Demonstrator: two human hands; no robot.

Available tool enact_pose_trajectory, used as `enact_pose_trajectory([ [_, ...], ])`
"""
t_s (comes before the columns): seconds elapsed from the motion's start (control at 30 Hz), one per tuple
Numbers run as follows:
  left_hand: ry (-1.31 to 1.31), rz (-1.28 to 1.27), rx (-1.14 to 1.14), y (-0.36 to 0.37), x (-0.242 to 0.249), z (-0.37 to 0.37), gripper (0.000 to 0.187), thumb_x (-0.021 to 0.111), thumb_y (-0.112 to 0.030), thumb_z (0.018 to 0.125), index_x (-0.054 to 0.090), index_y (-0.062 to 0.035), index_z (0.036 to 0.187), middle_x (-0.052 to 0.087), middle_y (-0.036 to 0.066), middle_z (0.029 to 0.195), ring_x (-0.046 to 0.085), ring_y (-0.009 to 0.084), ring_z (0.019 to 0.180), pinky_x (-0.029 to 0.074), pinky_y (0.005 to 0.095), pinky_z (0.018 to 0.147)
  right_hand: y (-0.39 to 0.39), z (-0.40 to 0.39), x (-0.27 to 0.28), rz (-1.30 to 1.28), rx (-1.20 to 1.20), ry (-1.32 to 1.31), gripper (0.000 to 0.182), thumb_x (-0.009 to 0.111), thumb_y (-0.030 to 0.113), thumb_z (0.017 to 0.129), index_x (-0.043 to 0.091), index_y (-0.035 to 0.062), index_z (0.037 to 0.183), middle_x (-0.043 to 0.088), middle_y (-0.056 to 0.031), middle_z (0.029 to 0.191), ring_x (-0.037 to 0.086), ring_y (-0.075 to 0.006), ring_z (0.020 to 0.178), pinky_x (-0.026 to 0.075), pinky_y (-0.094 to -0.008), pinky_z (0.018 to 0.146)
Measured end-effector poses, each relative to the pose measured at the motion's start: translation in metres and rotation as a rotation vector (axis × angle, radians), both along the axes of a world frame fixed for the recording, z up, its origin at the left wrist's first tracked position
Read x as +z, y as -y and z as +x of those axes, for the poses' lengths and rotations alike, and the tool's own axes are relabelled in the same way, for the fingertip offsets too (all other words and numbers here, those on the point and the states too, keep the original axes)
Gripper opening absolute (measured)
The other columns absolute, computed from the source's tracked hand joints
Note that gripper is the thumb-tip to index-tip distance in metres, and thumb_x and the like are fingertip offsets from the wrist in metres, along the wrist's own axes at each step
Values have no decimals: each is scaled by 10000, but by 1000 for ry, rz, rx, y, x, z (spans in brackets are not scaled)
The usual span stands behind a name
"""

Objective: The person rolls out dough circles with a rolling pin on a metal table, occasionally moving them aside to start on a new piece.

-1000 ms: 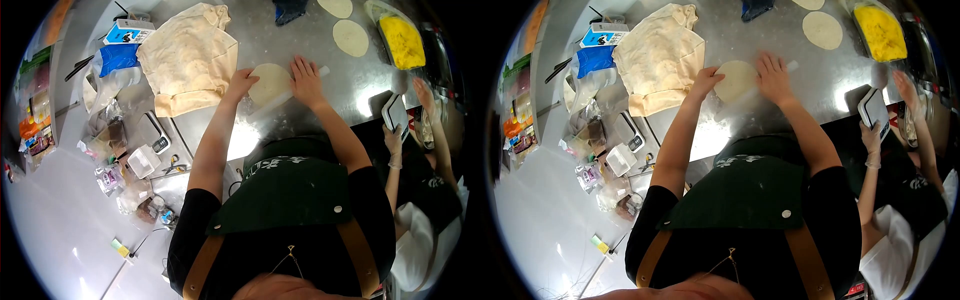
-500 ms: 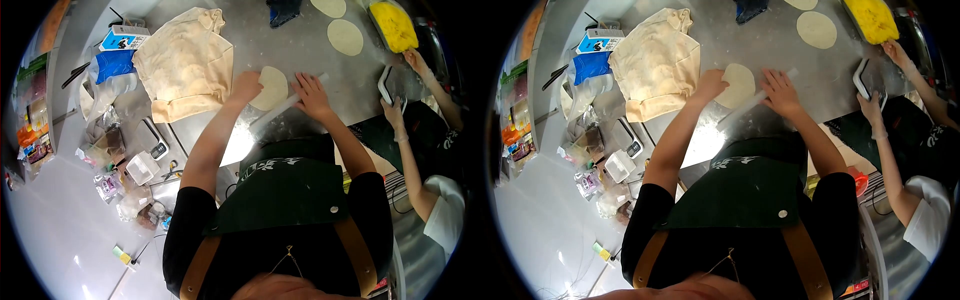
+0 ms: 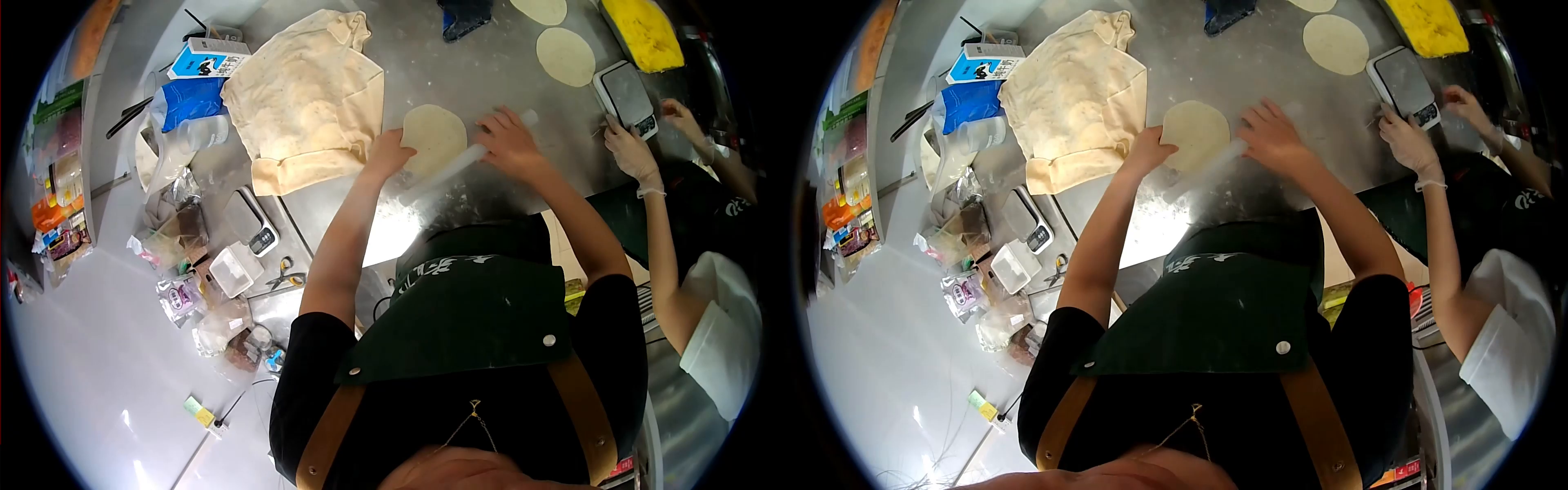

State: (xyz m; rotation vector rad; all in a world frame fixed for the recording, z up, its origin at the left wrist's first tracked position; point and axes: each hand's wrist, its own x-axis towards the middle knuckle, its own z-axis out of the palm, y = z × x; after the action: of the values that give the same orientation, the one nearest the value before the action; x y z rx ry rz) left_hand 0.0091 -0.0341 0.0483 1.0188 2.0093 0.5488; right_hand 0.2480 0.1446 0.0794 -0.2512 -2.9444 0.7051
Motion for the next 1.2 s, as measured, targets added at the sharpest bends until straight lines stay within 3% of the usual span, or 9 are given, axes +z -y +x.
enact_pose_trajectory([
  [0.17, 288, 15, 147, -9, -6, -17, 329, 713, -161, 722, 671, 17, 996, 657, 105, 750, 611, 181, 669, 481, 311, 631, 14, -48, -35, 117, -241, -123, 402, 654, 319, 796, 566, 63, 1092, 513, -133, 1235, 451, -295, 1204, 279, -493, 1080],
  [0.33, 462, 87, 282, -25, -19, -27, 321, 730, -181, 710, 693, 15, 961, 647, 69, 730, 571, 137, 640, 451, 291, 602, 34, -37, -43, 236, -380, -46, 458, 583, 256, 825, 516, 22, 1213, 455, -182, 1346, 396, -331, 1282, 293, -493, 1066],
  [0.43, 389, -70, 131, -37, -17, -34, 336, 741, -192, 691, 695, 22, 946, 665, 79, 748, 602, 146, 687, 465, 299, 628, 19, -71, -40, 234, -399, -5, 511, 572, 266, 836, 473, 14, 1269, 424, -187, 1382, 371, -340, 1309, 282, -491, 1074],
  [0.57, 247, 1, -58, -42, -10, -30, 330, 747, -207, 673, 708, -16, 939, 685, 142, 806, 656, 244, 782, 499, 357, 695, 6, -103, -42, 245, -387, -105, 557, 578, 301, 844, 445, 11, 1301, 403, -188, 1402, 360, -339, 1316, 264, -487, 1088],
  [0.67, 0, -46, -191, -47, -8, -25, 303, 741, -212, 682, 715, -52, 938, 677, 180, 860, 651, 324, 855, 508, 406, 747, 17, -63, -39, 222, -328, -44, 577, 572, 343, 853, 440, 13, 1307, 403, -173, 1407, 357, -317, 1320, 258, -484, 1094],
  [0.87, -257, -146, -167, -37, 74, 37, 233, 678, -182, 766, 686, -45, 955, 666, 187, 894, 627, 365, 875, 499, 442, 756, 30, 40, -29, 63, -117, -16, 439, 756, 245, 675, 603, 121, 1068, 501, -90, 1295, 441, -278, 1239, 290, -479, 1085],
  [0.97, 25, 40, -78, -29, 100, 45, 246, 672, -163, 766, 670, -29, 973, 664, 203, 898, 628, 381, 860, 502, 429, 747, 23, 59, -14, 12, -104, 6, 395, 795, 187, 597, 631, 127, 952, 549, -75, 1175, 491, -281, 1165, 317, -480, 1066],
  [1.07, 336, 130, 227, -21, 91, 36, 267, 679, -161, 751, 660, -14, 973, 663, 213, 898, 626, 393, 844, 502, 420, 735, 16, 63, 3, -10, -135, 16, 375, 802, 175, 572, 630, 114, 899, 560, -61, 1109, 512, -277, 1116, 334, -488, 1053],
  [1.2, -72, 48, 56, 2, 0, 11, 300, 700, -164, 724, 656, 2, 969, 664, 209, 850, 646, 340, 803, 503, 387, 709, 9, 42, 12, -5, -112, -30, 366, 793, 197, 599, 610, 115, 905, 555, -62, 1116, 512, -274, 1101, 330, -493, 1049],
])
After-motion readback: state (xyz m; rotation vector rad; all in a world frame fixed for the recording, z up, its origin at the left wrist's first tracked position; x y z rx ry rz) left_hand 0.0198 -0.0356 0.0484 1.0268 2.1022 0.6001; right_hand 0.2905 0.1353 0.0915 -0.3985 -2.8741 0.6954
